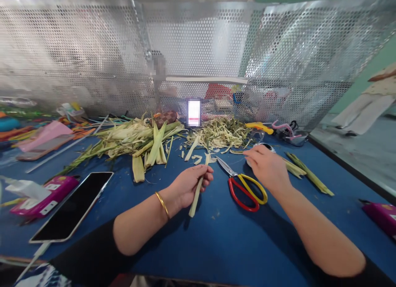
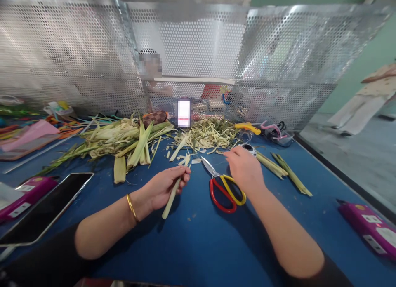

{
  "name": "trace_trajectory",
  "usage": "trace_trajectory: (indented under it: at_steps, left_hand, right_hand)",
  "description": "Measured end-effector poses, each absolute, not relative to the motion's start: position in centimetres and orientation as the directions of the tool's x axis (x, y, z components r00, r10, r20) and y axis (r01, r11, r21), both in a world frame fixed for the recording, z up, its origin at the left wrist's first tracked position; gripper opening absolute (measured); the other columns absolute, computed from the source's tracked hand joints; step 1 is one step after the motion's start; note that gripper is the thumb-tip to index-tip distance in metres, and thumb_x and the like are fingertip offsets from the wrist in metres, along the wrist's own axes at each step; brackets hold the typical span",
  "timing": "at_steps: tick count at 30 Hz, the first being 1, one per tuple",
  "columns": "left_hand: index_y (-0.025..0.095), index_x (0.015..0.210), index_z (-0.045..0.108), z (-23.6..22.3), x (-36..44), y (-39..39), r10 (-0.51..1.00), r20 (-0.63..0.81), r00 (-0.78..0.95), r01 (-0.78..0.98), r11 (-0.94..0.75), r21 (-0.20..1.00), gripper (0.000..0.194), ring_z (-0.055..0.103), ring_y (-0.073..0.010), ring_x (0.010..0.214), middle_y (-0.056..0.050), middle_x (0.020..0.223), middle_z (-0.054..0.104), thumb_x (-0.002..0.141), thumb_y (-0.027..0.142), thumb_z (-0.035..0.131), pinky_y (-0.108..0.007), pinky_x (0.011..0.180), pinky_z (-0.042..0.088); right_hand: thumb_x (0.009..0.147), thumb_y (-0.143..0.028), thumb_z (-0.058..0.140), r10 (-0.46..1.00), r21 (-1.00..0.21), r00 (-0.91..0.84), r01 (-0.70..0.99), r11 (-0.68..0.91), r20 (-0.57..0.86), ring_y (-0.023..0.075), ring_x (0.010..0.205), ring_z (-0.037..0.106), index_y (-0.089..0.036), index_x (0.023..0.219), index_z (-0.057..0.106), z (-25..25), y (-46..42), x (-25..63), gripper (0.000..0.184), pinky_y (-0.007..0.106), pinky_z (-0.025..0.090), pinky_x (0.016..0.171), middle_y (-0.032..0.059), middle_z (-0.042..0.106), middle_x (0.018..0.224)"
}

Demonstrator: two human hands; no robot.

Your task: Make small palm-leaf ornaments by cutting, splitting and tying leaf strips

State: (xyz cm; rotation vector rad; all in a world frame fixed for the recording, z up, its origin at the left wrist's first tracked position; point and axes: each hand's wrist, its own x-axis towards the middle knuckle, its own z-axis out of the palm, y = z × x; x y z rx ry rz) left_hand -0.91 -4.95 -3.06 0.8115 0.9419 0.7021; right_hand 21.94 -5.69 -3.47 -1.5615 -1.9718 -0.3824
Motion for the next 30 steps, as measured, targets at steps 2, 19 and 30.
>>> trace_trajectory:
  at_steps: [2, 19, 30]
  left_hand:
    - [0.015, 0.076, 0.056, -3.2, -1.0, -4.7, 0.785, -0.468, 0.406, -0.193, 0.574, 0.796, 0.018, 0.050, -0.0058, 0.049, 0.002, 0.061, 0.055, 0.089, 0.021, 0.044, -0.016, 0.047, 0.038]
    - [0.014, 0.073, 0.059, -3.8, -1.4, -3.8, 0.819, -0.379, 0.432, -0.201, 0.497, 0.844, 0.026, 0.059, -0.0091, 0.070, -0.005, 0.086, 0.063, 0.092, 0.021, 0.042, -0.019, 0.059, 0.045]
    - [0.014, 0.069, 0.055, -4.5, -1.0, -3.7, 0.628, -0.411, 0.661, -0.183, 0.666, 0.723, 0.026, 0.044, -0.0044, 0.045, 0.002, 0.062, 0.053, 0.091, 0.021, 0.043, -0.015, 0.045, 0.036]
  right_hand:
    - [0.084, -0.009, 0.046, 0.818, 0.197, -0.320, 0.947, 0.256, 0.477, 0.0253, 0.085, 0.054, -0.015, 0.088, 0.071, -3.9, -4.7, 22.2, 0.026, 0.037, 0.037, 0.077, 0.0133, 0.064, 0.094]
    - [0.093, -0.019, 0.041, 0.766, 0.126, -0.312, 0.948, 0.294, 0.561, 0.0198, 0.082, 0.057, -0.016, 0.091, 0.067, -5.2, -5.1, 20.5, 0.026, 0.029, 0.037, 0.077, 0.0087, 0.066, 0.091]
    - [0.093, -0.011, 0.036, 0.528, 0.148, -0.706, 0.654, 0.742, 0.473, 0.0198, 0.083, 0.056, -0.016, 0.088, 0.064, -5.5, -10.0, 14.6, 0.029, 0.034, 0.044, 0.080, 0.0088, 0.065, 0.085]
